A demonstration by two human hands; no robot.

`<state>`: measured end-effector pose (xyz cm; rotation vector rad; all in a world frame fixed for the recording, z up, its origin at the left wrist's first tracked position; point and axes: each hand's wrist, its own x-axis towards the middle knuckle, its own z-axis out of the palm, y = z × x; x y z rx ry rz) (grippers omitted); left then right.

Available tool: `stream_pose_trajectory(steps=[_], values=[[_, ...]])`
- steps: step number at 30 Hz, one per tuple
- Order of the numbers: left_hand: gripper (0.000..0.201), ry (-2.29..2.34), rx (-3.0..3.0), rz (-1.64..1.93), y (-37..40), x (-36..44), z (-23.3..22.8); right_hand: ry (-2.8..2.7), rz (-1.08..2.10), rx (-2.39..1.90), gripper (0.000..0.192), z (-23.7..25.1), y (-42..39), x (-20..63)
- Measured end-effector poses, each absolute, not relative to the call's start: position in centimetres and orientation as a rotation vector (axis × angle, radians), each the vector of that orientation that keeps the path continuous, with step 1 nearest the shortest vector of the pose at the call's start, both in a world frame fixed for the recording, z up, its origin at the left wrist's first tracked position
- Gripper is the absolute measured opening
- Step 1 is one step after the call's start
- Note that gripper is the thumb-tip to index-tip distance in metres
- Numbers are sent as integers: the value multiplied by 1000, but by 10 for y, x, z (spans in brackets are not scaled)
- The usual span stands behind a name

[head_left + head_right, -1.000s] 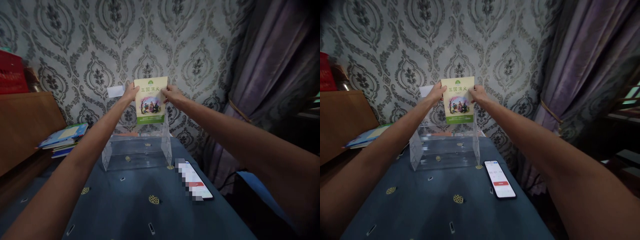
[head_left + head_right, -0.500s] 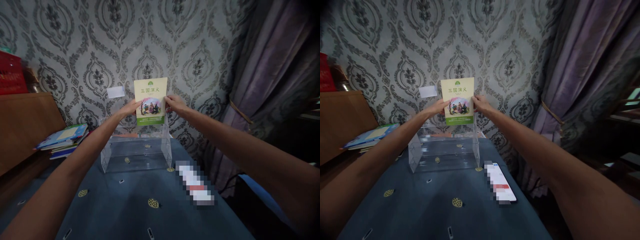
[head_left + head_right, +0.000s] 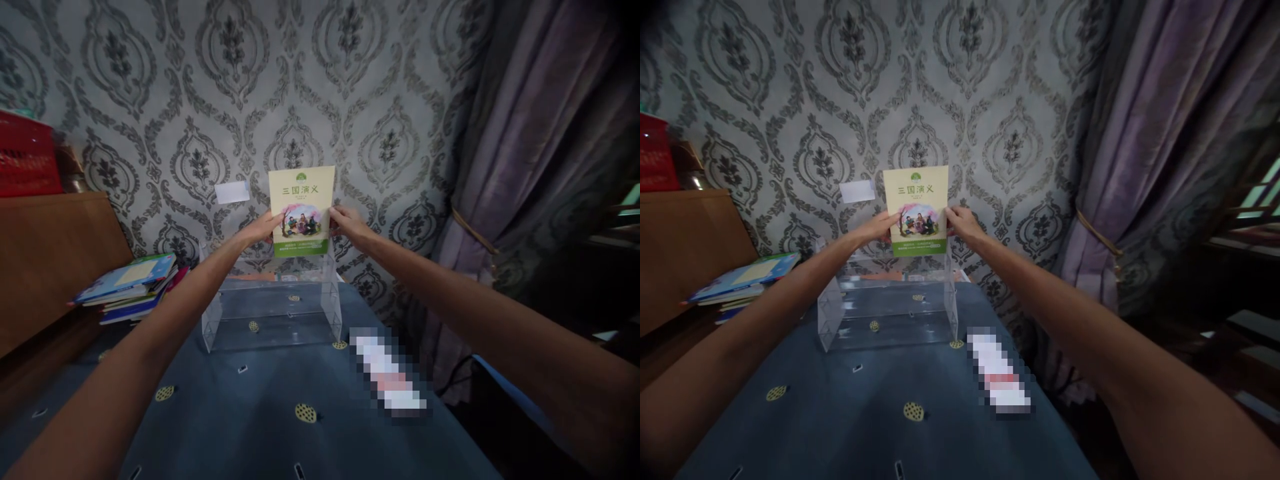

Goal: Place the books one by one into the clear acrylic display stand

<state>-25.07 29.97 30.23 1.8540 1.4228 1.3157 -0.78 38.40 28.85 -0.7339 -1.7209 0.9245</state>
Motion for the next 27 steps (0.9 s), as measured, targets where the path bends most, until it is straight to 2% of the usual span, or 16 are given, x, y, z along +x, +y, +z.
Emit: stream_pose_trajectory(steps=[5,9,21,24,27], values=[[59,1526,1915,1176,289,-250,310,-1694,957,-742,25,288,383,-7],[59,1607,1934,1122,282,-250,314,-1670,976,-739,23,288,384,-5],[34,1758,2010,1197,276,-249,316,-1575,901,-743,14,287,374,-6],[26,1822,2047,1304,266,-251,315,-1500,820,-761,15,285,369,-5],[18,1876,2088,1596,241,-249,310,-1429,731,-754,19,278,353,1]])
